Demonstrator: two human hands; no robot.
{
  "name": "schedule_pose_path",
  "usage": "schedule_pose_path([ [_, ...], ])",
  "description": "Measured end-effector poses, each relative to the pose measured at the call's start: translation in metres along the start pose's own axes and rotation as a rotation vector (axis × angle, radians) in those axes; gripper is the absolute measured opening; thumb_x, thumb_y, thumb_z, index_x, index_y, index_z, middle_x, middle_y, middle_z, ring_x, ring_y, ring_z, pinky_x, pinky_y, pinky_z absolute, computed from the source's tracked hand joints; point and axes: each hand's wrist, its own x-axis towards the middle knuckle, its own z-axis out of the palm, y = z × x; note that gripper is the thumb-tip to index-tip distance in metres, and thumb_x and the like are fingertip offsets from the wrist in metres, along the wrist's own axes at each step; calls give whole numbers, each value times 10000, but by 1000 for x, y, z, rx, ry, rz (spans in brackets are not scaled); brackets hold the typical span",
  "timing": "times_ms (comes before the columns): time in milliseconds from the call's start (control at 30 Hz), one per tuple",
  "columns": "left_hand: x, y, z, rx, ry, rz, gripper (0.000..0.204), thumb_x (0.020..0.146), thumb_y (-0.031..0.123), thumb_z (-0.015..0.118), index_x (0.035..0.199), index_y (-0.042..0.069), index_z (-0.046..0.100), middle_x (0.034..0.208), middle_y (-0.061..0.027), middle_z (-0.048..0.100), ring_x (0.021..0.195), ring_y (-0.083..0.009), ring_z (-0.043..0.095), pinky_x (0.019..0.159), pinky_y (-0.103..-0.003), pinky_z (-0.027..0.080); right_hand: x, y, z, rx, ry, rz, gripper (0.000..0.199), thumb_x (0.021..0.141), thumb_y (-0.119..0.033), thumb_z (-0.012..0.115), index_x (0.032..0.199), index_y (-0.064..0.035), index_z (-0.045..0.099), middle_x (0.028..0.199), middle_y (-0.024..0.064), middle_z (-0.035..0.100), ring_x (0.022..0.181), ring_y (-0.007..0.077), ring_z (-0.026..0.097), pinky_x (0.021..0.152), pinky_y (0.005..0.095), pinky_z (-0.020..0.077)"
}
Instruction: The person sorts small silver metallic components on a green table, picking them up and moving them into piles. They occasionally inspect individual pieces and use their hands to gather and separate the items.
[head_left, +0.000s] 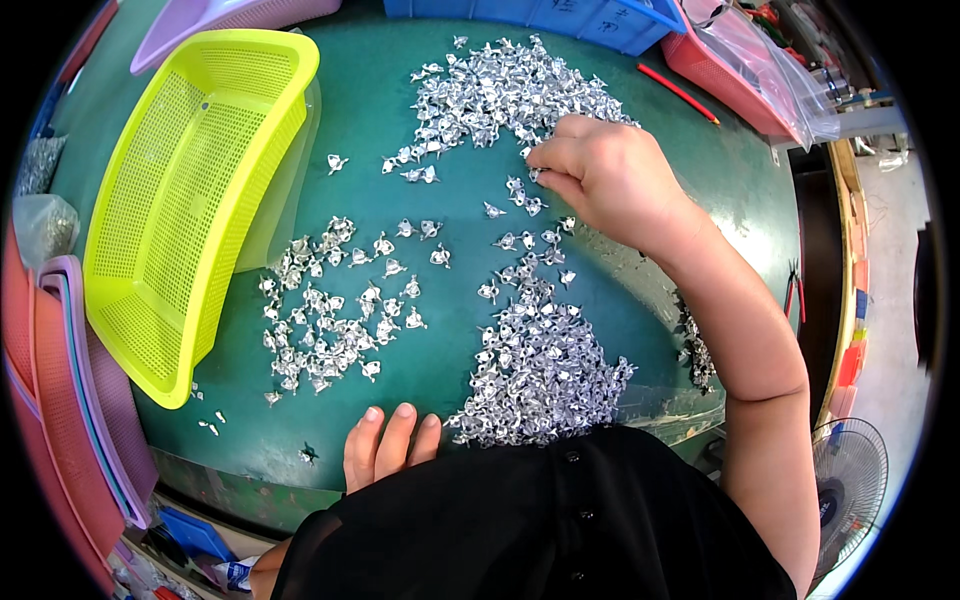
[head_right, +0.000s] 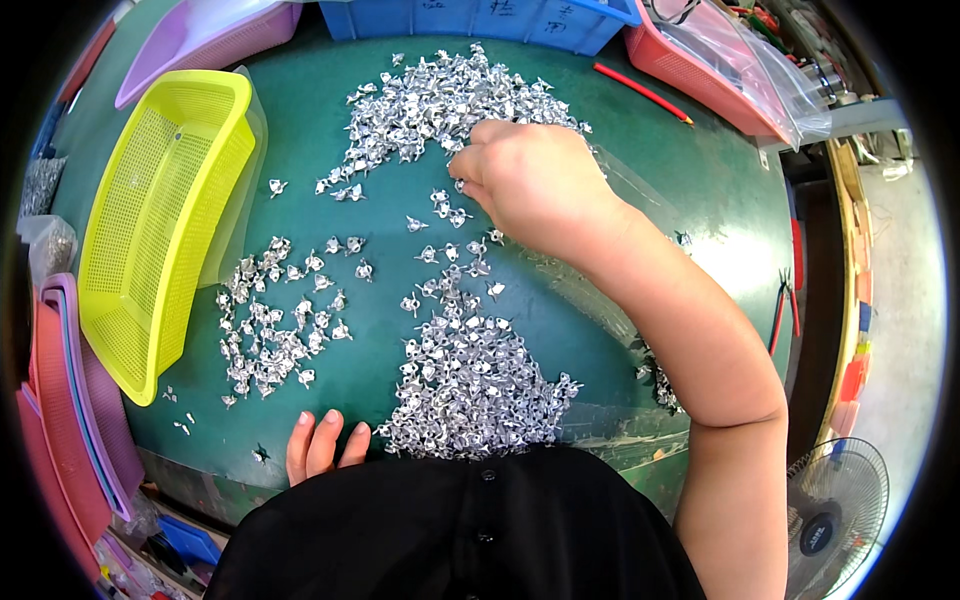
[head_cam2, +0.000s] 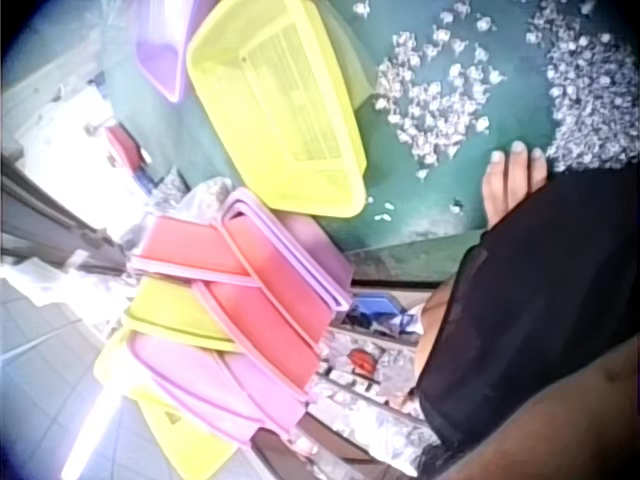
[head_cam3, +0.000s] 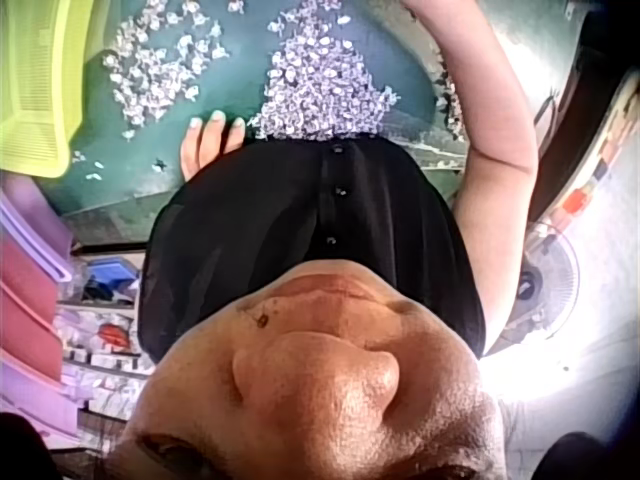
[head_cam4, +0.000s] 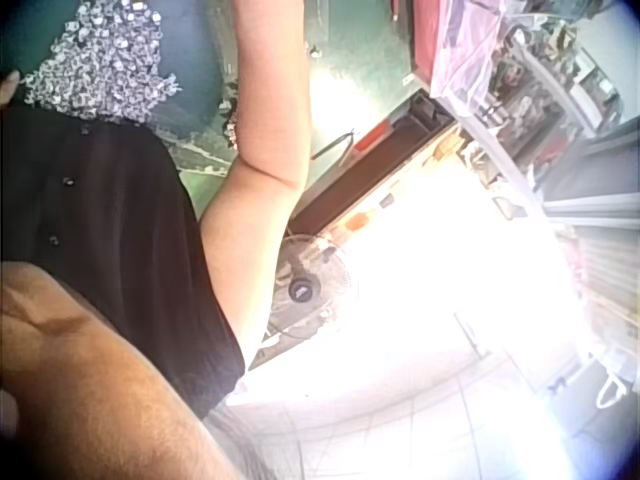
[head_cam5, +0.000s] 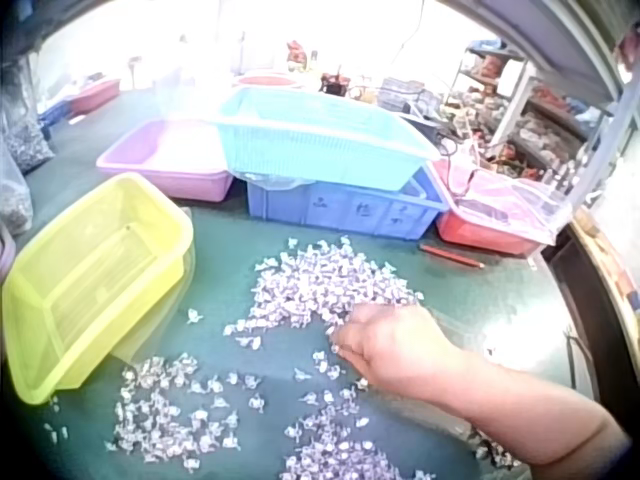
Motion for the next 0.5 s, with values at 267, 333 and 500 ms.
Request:
schedule_pose_path([
  [267,0,0,-1,0,1,10,196,892,127,595,1077,77,637,1162,-140,579,1093,-350,553,783,-429,539,-4,5,2,-119,68,-224,47,764,-113,604,740,-74,597,733,59,543,662,239,617,540,375,501],
  [333,-1,0,0,-5,-2,4,196,893,127,592,1076,77,638,1162,-141,579,1096,-352,550,785,-431,537,-5,6,4,-90,50,-189,44,779,-103,602,766,-62,607,758,75,574,687,262,626,570,384,507],
  [500,-1,0,0,-16,-7,4,201,895,134,583,1080,81,638,1170,-140,576,1110,-352,541,791,-433,534,-6,9,1,294,25,92,100,815,-119,607,832,-32,650,815,132,650,763,335,631,674,417,509],
])
